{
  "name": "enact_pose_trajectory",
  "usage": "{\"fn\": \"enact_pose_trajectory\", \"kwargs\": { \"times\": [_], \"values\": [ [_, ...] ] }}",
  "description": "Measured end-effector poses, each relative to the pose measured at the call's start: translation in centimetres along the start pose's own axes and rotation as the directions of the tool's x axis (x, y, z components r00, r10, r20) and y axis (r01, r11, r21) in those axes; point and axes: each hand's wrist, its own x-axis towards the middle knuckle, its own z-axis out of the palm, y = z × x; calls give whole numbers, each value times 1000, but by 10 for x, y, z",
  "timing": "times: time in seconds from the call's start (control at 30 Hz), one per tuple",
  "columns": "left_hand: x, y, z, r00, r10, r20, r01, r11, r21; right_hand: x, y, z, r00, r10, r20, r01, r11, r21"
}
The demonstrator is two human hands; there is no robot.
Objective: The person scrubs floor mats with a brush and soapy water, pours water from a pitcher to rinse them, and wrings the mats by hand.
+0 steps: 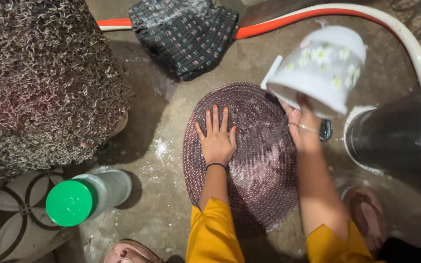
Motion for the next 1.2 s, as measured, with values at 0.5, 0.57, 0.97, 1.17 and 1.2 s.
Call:
{"fn": "enact_pose_trajectory", "kwargs": {
  "times": [0.5,0.57,0.97,1.17,1.2],
  "values": [
    [12,7,11,987,-102,121,87,989,124,77,-215,203,962,266,57,-89,506,-858],
    [20,22,-8,945,-193,264,160,977,143,72,-271,226,980,171,100,27,385,-922],
    [109,334,-210,833,308,-459,-524,706,-477,81,-573,114,954,-130,-269,-290,-182,-940],
    [64,469,-197,797,528,-294,-603,723,-336,92,-538,-4,933,-66,-353,-353,-343,-870],
    [58,475,-186,792,534,-296,-610,719,-333,88,-522,-15,932,-58,-359,-353,-381,-855]
  ]
}}
